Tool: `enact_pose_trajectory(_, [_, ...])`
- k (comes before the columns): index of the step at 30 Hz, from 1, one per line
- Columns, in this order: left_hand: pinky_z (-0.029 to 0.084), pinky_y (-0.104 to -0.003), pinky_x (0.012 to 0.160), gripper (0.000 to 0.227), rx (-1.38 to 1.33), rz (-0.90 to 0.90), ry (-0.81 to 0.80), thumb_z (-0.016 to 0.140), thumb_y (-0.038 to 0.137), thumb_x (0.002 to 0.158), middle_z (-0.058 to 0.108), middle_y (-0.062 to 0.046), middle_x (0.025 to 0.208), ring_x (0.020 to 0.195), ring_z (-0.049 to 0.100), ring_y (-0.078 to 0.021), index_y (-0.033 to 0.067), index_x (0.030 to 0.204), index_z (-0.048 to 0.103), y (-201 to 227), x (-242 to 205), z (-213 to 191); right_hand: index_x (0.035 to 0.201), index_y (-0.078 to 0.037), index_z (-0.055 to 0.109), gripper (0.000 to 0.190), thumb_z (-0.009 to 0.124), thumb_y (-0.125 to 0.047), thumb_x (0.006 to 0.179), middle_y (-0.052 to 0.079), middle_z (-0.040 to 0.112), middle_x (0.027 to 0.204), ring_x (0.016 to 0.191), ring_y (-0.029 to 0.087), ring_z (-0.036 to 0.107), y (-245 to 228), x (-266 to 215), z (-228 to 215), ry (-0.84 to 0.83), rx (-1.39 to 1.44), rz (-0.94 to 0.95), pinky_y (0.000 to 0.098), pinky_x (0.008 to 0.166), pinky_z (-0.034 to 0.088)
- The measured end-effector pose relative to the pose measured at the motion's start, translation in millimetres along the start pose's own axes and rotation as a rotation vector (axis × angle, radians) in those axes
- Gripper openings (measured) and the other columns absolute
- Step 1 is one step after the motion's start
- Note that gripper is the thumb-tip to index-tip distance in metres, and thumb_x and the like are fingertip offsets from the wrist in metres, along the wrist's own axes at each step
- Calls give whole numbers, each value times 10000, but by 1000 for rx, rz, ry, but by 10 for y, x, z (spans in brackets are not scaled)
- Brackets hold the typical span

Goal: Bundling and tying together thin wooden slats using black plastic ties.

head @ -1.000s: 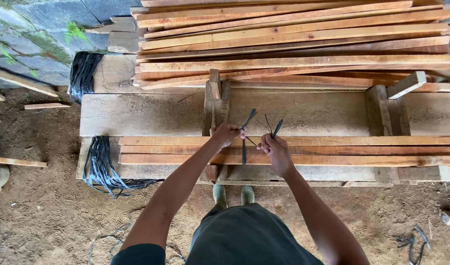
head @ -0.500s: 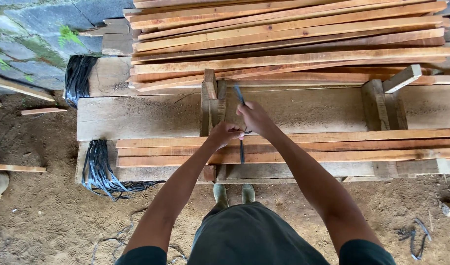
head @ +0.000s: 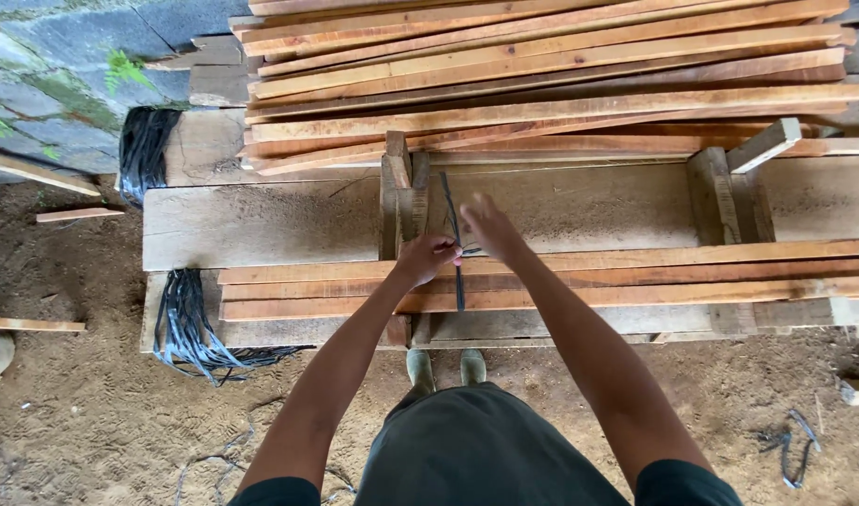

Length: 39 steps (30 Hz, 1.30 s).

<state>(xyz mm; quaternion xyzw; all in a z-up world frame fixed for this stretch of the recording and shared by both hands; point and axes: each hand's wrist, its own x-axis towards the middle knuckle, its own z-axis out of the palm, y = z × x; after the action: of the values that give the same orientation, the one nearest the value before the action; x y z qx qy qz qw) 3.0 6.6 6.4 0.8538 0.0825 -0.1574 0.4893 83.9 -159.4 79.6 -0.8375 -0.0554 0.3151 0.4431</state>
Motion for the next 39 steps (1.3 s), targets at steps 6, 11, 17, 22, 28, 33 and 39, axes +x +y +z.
enact_pose_trajectory(6, [253, -492, 1209, 350, 12, -7, -18, 641, 500, 1009, 765, 3, 1256, 1331, 624, -276, 244, 1219, 756, -55, 21, -17, 1482, -155, 354, 571, 484, -213, 929, 201, 748, 1137, 1069, 471, 692, 53, -671, 110, 75, -144, -341, 604, 937, 502])
enact_pose_trajectory(11, [198, -512, 1222, 351, 57, -45, -27, 616, 568, 1031, 758, 47, 1259, 1348, 606, -223, 300, 1217, 747, -247, 155, 111, 1500, -74, 292, 527, 459, -172, 1011, 216, 654, 1135, 1092, 411, 657, 343, -387, 282, 90, -326, -402, 572, 918, 562])
enact_pose_trajectory(17, [177, -516, 1226, 383, 76, -84, -36, 575, 524, 1064, 740, -14, 1309, 1363, 590, -266, 252, 1284, 731, -198, 158, 81, 1420, -11, 428, 446, 411, -148, 996, 140, 686, 868, 899, 313, 673, 472, -197, 475, 199, -652, -521, 482, 945, 527])
enact_pose_trajectory(22, [175, -510, 1230, 388, 102, -89, -30, 568, 543, 1061, 741, 6, 1306, 1352, 598, -253, 275, 1290, 728, -273, 203, 136, 1479, 25, 399, 527, 436, -137, 979, 136, 662, 887, 965, 321, 647, 564, -133, 576, 252, -796, -540, 494, 953, 507])
enact_pose_trajectory(28, [203, -534, 1209, 342, 120, -81, -19, 574, 480, 1049, 752, -3, 1279, 1320, 622, -284, 260, 1246, 747, -285, 220, 137, 1543, -15, 326, 615, 490, -151, 966, 151, 645, 946, 940, 336, 614, 601, -131, 634, 317, -966, -557, 460, 879, 441])
enact_pose_trajectory(33, [217, -548, 1205, 309, 69, -28, 3, 609, 453, 1039, 766, -63, 1235, 1300, 630, -343, 219, 1180, 754, -65, 39, 42, 1592, -63, 266, 577, 436, -114, 1043, 152, 712, 893, 898, 351, 698, 520, -128, 465, 177, -589, -443, 460, 907, 496])
enact_pose_trajectory(39, [239, -518, 1181, 262, 74, -13, 22, 598, 466, 1028, 784, 17, 1158, 1254, 659, -283, 262, 1068, 757, -115, 66, 56, 1307, -138, 536, 315, 530, -167, 994, 232, 746, 893, 894, 483, 734, 96, -503, 272, 156, -380, -182, 605, 817, 542])
